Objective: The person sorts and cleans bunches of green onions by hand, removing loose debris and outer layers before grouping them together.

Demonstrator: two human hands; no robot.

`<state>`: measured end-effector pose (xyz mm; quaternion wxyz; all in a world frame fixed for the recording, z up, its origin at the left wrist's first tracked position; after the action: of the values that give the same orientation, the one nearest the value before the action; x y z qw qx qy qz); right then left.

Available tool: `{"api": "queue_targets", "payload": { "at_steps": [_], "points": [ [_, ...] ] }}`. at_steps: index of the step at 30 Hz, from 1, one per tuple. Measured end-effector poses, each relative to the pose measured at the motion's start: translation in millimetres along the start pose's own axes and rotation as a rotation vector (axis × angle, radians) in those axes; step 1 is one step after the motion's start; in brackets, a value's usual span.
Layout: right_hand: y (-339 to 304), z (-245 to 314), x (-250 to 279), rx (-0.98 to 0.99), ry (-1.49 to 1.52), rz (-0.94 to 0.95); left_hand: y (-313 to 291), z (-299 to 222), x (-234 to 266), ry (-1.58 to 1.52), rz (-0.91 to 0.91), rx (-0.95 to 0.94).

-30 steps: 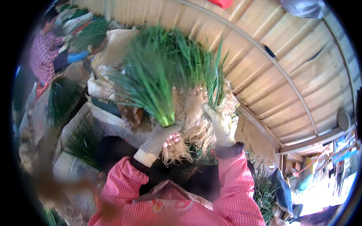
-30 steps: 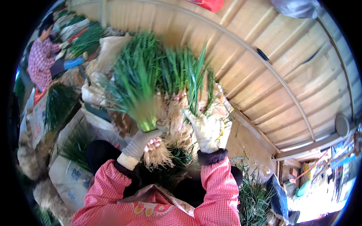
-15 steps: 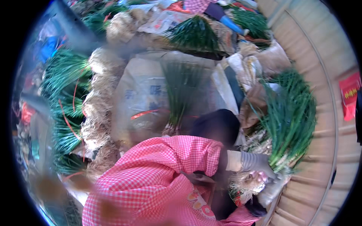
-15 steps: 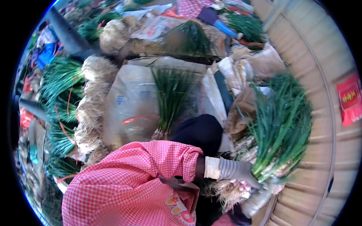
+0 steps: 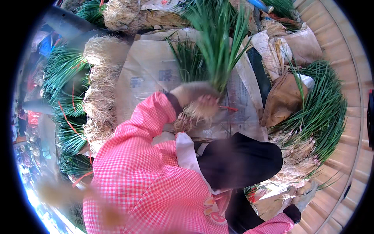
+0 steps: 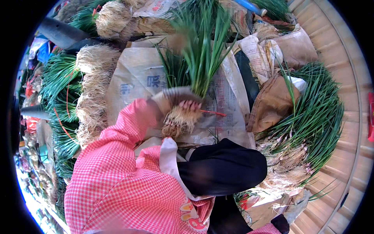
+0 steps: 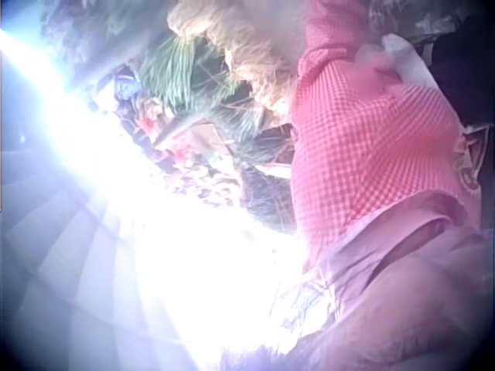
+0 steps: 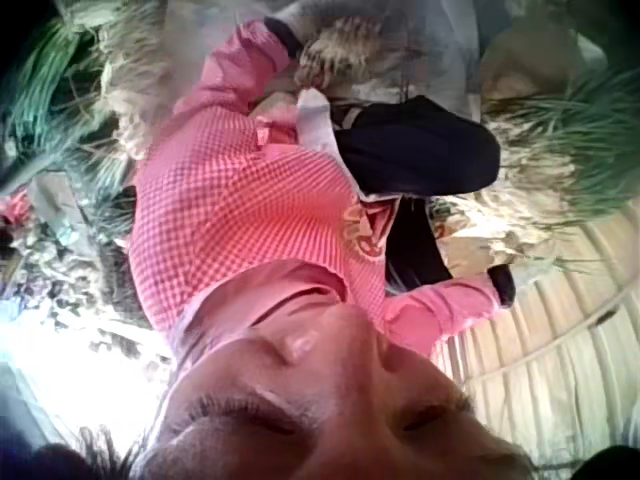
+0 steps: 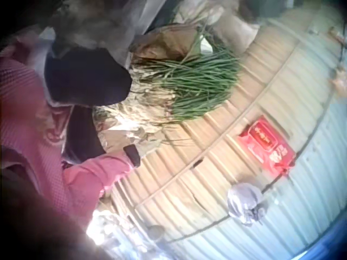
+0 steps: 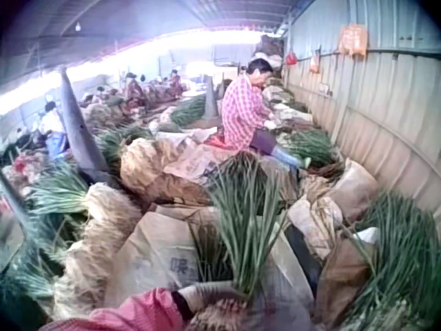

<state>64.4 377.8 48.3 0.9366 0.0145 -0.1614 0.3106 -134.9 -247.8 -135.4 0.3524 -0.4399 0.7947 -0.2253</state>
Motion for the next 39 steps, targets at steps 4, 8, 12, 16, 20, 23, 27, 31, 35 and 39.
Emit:
{"api": "queue_targets", "payload": {
  "at_steps": [4,8,12,16,20,23,27,31,35,39],
  "points": [
    [-79,46,-88,-0.057,-0.176,-0.028,74,221,41,-0.117,0.318,0.638],
    [-74,45,-76,0.028,-0.265,-0.002,99,212,32,0.151,-0.197,0.25],
    [-57,46,-66,0.108,-0.35,-0.043,79,176,26,0.025,-0.421,-0.036],
    [-59,45,-66,0.108,-0.212,-0.031,27,162,49,0.777,-0.969,-0.392],
    [-54,11,-38,-0.022,-0.221,-0.001,-12,99,9,0.98,-0.845,-0.518],
    [-68,13,-49,0.077,-0.281,0.086,6,108,8,1.038,-0.718,-0.517],
    [-54,3,2,-0.074,0.073,-0.026,35,138,35,0.634,-0.585,-0.087],
    [-52,-3,28,0.523,-1.03,0.275,62,131,53,0.542,-0.4,-0.177],
    [-103,75,-48,-0.017,0.271,0.105,-60,-70,-50,0.658,-0.596,-1.173],
    [-137,142,-65,0.099,0.349,0.15,-148,-150,-290,0.587,-0.053,-1.188]
  ]
}}
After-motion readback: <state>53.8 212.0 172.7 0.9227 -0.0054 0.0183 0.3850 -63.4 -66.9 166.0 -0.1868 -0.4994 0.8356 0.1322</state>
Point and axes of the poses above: each hand's wrist, its own y-axis towards the middle knuckle, its own x-axis out of the back of the hand, z = x × y, the point moved 7 cm from there along y, towards the middle knuckle, and after that the axes turned 10 degrees about -z, right-handed, at the moved point
